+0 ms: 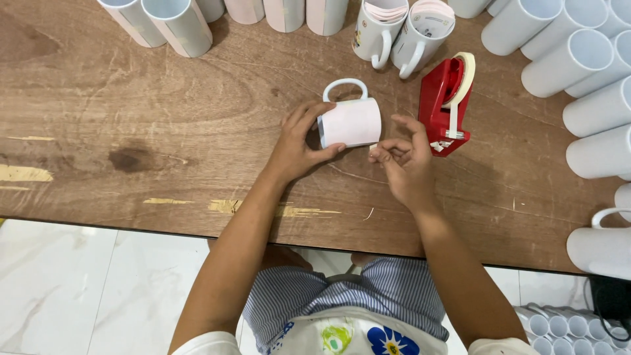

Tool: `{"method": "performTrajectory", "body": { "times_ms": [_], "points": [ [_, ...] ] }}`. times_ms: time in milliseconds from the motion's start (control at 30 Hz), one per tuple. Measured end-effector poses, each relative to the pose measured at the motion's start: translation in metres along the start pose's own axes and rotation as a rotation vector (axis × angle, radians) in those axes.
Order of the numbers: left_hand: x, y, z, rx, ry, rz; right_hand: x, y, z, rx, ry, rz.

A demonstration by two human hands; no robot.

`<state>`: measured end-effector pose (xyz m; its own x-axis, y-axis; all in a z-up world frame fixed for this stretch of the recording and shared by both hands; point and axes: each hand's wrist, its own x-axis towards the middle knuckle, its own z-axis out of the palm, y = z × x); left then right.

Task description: The person applies a white paper label to a white ceramic mug using a red tape dispenser. They smooth the label around the mug's body, rotate it to ensure adhesion, and then place the finished mug with others on the table.

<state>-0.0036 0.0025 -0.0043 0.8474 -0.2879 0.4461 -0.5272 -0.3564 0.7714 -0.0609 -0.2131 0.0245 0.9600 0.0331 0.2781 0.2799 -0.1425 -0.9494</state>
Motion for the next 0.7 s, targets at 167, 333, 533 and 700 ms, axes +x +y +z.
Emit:
{"method": "performTrajectory", "body": {
  "times_ms": [167, 333, 533, 700],
  "points": [
    [0.0, 0.003, -0.001, 0.011, -0.002, 0.008, 0.0, 0.014, 0.012, -0.002, 0.052, 0.12],
    [-0.002, 0.004, -0.002, 0.009, 0.007, 0.013, 0.004, 0.008, 0.02, -0.043, 0.055, 0.149],
    [-0.002, 0.005, -0.004, -0.002, 0.002, 0.02, 0.006, 0.006, 0.02, -0.041, 0.087, 0.249],
    [-0.002, 0.003, -0.004, 0.003, -0.016, 0.031, 0.007, 0.0, 0.02, -0.184, 0.072, 0.274]
  ]
}}
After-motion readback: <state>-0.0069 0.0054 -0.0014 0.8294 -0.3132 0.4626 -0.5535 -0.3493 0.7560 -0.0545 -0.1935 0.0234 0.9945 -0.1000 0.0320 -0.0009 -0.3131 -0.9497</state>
